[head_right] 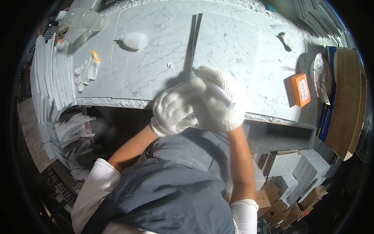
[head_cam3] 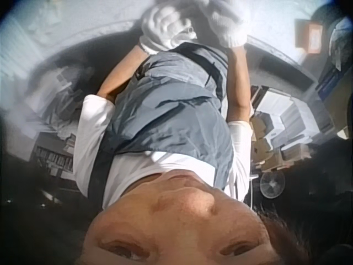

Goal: The person repeatedly scrapes the edges of white marble tiles with a metal scraper, then wipes the surfaces with a cloth. The person stacks the finished tiles on a pile on the table.

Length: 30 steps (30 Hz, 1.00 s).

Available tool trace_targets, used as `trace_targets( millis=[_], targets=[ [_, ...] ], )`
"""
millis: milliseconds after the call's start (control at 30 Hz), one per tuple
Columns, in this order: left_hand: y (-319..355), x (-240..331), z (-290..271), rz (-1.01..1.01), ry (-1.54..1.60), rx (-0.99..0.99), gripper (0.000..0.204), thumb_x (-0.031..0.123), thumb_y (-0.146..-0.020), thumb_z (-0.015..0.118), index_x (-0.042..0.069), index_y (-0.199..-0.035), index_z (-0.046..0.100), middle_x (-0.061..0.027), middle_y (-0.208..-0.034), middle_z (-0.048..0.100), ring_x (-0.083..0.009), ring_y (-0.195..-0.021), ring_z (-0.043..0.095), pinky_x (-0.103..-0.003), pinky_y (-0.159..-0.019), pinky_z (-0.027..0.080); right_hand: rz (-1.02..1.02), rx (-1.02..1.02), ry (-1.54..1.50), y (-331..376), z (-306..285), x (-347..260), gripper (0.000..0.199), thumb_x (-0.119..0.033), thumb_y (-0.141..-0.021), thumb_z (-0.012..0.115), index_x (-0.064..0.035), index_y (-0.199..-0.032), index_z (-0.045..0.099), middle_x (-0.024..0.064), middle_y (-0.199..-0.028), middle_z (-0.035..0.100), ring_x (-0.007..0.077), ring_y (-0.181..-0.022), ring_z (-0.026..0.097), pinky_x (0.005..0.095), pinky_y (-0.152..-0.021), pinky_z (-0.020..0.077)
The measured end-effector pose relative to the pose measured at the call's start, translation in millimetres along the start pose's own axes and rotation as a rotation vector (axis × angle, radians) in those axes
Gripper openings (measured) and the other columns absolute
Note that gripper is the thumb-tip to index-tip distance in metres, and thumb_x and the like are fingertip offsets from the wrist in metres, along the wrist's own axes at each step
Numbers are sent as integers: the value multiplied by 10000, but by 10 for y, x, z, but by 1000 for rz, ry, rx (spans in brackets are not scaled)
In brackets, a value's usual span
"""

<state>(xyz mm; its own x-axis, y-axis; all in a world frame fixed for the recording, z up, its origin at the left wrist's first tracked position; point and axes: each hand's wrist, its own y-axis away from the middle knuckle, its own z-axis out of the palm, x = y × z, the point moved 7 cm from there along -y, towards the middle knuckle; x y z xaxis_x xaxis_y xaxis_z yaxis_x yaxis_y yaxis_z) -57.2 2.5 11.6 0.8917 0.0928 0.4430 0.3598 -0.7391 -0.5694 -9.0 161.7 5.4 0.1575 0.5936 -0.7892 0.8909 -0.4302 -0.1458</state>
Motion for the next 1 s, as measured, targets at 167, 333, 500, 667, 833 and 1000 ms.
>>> trace_targets(
  millis=[167,333,500,667,833,1000],
  targets=[
    [-7,-4,16,-7,20,3,335,435,-996,577,134,-926,708,-45,-1193,738,-255,-1243,654,-440,-1054,545,181,-32,-88,64,56,179,349,-107,-918,817,-3,-1229,694,126,-1125,757,186,-1014,722,310,-897,579],
    [9,-13,5,-19,24,10,324,429,-981,596,136,-939,727,-37,-1202,742,-250,-1257,650,-437,-1061,540,91,-27,-25,78,74,184,346,-118,-920,815,-2,-1223,696,119,-1121,759,207,-1013,727,321,-894,580],
    [4,5,-5,-21,-12,7,327,429,-962,620,134,-951,762,-36,-1206,741,-249,-1267,643,-437,-1069,532,65,-69,34,59,36,119,341,-139,-924,807,2,-1215,700,134,-1145,754,235,-1011,732,339,-894,580],
    [-6,-10,-6,-49,56,-7,318,431,-953,630,135,-956,746,-37,-1228,733,-246,-1270,641,-435,-1067,532,-6,74,-121,29,-49,-39,338,-153,-933,804,10,-1211,704,147,-1119,762,224,-1004,732,332,-890,579],
    [-10,12,-26,-42,33,22,328,450,-958,633,138,-966,733,-43,-1222,730,-255,-1256,648,-432,-1059,537,-71,80,-75,50,-43,-30,379,-158,-965,774,39,-1265,652,150,-1096,755,204,-982,720,323,-860,581],
    [-61,-63,-135,-117,111,87,400,523,-1011,593,141,-993,710,-60,-1203,725,-288,-1221,659,-429,-1044,545,79,259,-162,197,-149,185,368,-175,-994,736,43,-1273,633,127,-944,739,120,-776,686,257,-691,564]
  ],
)
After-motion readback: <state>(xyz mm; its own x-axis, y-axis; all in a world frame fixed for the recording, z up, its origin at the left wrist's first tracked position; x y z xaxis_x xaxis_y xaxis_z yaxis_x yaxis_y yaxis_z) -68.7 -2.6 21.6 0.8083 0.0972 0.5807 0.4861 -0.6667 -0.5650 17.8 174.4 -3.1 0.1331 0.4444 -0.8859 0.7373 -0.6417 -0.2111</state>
